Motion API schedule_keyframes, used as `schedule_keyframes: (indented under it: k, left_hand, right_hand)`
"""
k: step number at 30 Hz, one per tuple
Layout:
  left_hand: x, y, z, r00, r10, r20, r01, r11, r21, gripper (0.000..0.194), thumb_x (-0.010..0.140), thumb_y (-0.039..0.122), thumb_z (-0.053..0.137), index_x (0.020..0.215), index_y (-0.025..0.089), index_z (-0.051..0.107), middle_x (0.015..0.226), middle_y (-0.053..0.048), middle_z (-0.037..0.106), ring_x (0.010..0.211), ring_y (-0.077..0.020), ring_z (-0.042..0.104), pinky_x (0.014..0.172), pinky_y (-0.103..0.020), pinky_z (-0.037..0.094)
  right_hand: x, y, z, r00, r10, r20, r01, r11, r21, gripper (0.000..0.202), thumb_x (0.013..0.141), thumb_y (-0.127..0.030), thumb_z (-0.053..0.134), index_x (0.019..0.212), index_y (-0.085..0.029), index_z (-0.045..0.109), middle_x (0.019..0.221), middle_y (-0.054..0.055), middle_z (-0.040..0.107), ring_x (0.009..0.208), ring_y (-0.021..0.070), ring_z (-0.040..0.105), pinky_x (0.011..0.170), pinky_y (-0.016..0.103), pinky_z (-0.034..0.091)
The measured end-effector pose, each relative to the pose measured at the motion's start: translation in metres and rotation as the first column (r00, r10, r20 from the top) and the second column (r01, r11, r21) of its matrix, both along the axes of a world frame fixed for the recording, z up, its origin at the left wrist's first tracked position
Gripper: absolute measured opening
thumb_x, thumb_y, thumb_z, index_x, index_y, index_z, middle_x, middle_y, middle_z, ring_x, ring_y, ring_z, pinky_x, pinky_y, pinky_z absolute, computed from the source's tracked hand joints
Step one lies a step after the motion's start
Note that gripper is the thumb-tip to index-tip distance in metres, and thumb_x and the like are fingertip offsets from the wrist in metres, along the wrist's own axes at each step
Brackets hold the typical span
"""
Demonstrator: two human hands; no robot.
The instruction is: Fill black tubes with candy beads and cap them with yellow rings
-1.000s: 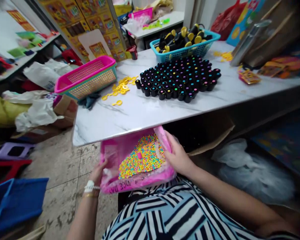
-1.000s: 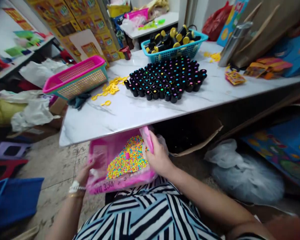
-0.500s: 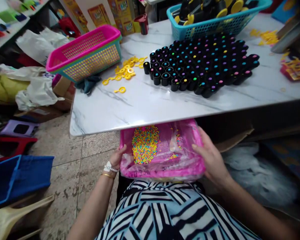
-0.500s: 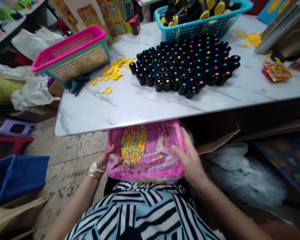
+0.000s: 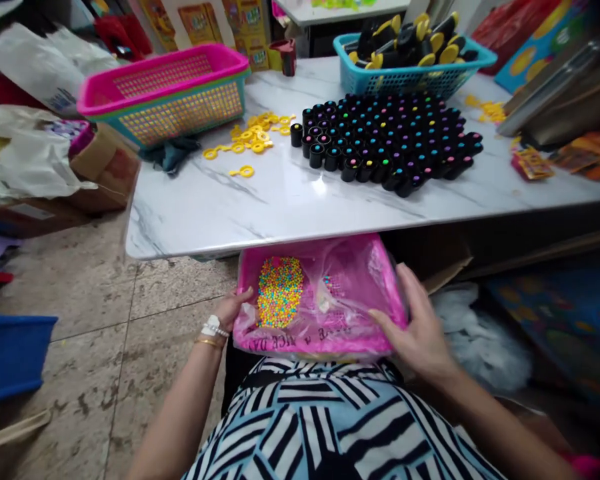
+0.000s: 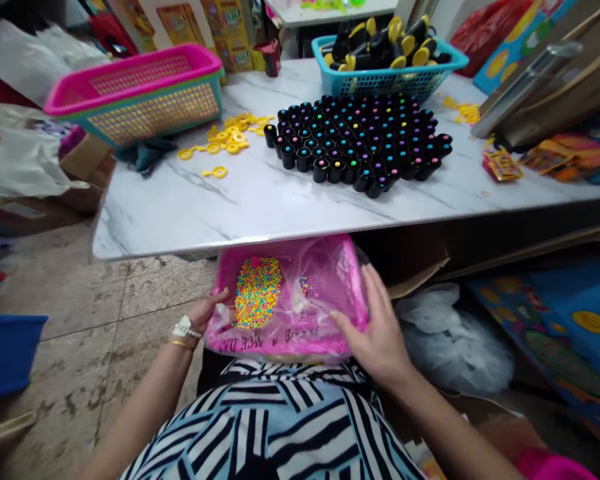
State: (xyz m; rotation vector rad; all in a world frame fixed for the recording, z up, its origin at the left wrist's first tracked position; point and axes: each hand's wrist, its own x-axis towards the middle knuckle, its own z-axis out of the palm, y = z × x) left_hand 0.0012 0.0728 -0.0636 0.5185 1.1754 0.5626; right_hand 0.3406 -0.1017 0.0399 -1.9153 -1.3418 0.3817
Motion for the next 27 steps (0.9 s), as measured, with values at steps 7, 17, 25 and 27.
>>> schedule_keyframes:
  k: [7,17,25,27]
  left_hand:
    - [0.01,-0.004,-0.012,0.997,0.046,0.057,-0.05,0.996,0.068,0.043,0.05,0.032,0.091,0.078,0.014,0.063,0.059,0.001,0.068,0.05,-0.0141,0.063,0.053,-0.025,0.05]
    - [0.013,-0.02,-0.017,0.984,0.149,0.096,-0.158,0.984,0.088,0.049,0.054,0.041,0.088,0.091,0.016,0.068,0.071,0.0,0.071,0.065,-0.0171,0.063,0.064,-0.027,0.048]
    - [0.005,-0.022,-0.016,0.999,0.03,0.015,-0.031,0.992,0.122,0.044,0.06,0.047,0.084,0.088,0.017,0.067,0.07,0.001,0.071,0.06,-0.0151,0.061,0.061,-0.026,0.048]
    - [0.001,-0.022,-0.013,1.0,0.006,0.001,-0.006,0.994,0.113,0.044,0.06,0.048,0.084,0.087,0.017,0.067,0.069,0.001,0.071,0.058,-0.0145,0.06,0.059,-0.025,0.047]
  right_hand:
    - [-0.026,0.063,0.024,0.58,0.506,0.638,-0.291,0.86,-0.418,0.026,0.091,-0.02,0.052,0.112,-0.014,0.067,0.105,0.016,0.069,0.1,0.032,0.058,0.089,0.047,0.044]
    - [-0.078,0.092,0.019,0.433,0.707,0.559,-0.133,0.663,-0.736,0.022,0.093,-0.028,0.05,0.098,-0.011,0.063,0.093,0.017,0.067,0.087,0.0291,0.062,0.072,0.036,0.044]
    - [-0.076,0.092,0.02,0.63,0.648,0.427,-0.124,0.627,-0.769,0.019,0.095,-0.022,0.047,0.091,-0.016,0.065,0.088,0.01,0.071,0.077,0.0207,0.067,0.064,0.027,0.045]
    - [-0.067,0.085,0.035,0.756,0.508,0.414,-0.141,0.743,-0.654,0.024,0.096,-0.032,0.046,0.084,-0.018,0.062,0.084,0.007,0.069,0.075,0.019,0.066,0.067,0.027,0.046]
